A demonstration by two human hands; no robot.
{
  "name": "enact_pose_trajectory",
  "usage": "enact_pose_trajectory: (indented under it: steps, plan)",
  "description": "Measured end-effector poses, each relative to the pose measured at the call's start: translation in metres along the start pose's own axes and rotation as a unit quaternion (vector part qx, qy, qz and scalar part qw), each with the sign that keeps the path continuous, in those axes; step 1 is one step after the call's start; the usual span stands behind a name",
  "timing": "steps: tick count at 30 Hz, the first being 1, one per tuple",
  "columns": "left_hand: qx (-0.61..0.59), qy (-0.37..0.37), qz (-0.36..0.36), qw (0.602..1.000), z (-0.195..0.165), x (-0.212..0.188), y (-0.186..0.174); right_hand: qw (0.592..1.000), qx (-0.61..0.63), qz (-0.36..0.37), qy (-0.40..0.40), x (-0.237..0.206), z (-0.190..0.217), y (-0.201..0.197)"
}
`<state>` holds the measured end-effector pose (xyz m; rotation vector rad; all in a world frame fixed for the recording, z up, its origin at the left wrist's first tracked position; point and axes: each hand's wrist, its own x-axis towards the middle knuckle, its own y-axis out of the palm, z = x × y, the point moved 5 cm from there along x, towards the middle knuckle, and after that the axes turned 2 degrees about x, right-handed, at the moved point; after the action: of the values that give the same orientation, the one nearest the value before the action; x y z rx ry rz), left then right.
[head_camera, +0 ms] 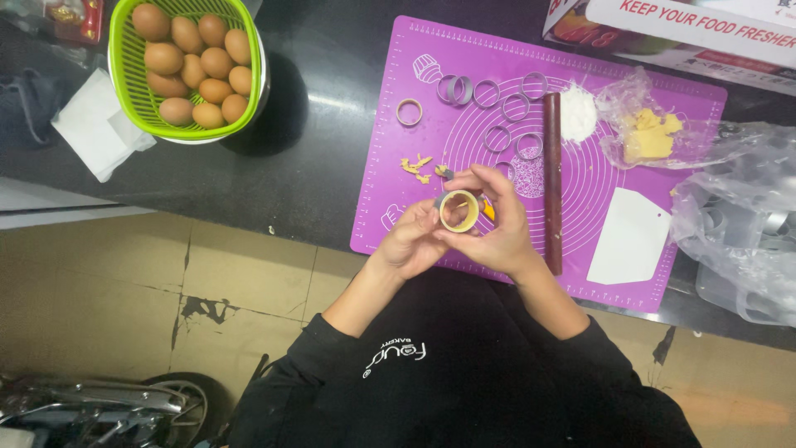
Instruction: The person presses yellow dough into a round metal cutter, trims off the excess dough with a small knife, and pushes the shaped dough ring out of the cutter onto the mat. They repeat this cycle, occasionally gathering scraps of dough back together and cutting pieces from the larger dough mass.
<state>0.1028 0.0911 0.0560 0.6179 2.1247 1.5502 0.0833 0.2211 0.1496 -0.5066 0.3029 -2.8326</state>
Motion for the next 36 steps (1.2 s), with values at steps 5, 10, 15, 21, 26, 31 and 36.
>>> enact_pose_trajectory:
  steps: [5, 10, 15, 21, 26, 31, 36]
  plan:
    - [0.011, 0.002, 0.034, 0.999, 0.001, 0.0, 0.001, 0.999, 0.031, 0.006, 0.004, 0.0, 0.0, 0.001]
    - [-0.008, -0.015, 0.024, 1.0, 0.005, 0.0, -0.002, 1.0, -0.002, 0.009, -0.022, 0.0, 0.002, 0.001]
    - [-0.016, -0.006, 0.005, 1.0, 0.009, -0.001, -0.01, 1.0, -0.007, -0.006, -0.026, -0.001, 0.003, 0.001]
    - [-0.027, 0.0, 0.017, 0.999, 0.011, -0.002, -0.015, 1.0, 0.013, 0.001, -0.018, 0.0, 0.003, 0.003]
    - [-0.011, -0.002, 0.032, 0.999, 0.009, -0.001, -0.014, 0.999, -0.019, 0.004, -0.037, 0.003, 0.009, 0.002]
    - [-0.048, 0.008, 0.032, 0.998, 0.009, -0.002, -0.014, 0.998, -0.045, 0.007, -0.047, 0.003, 0.011, 0.003]
    - [-0.038, -0.005, 0.007, 0.999, 0.008, 0.0, -0.013, 1.0, 0.004, -0.006, -0.028, 0.002, 0.005, 0.0]
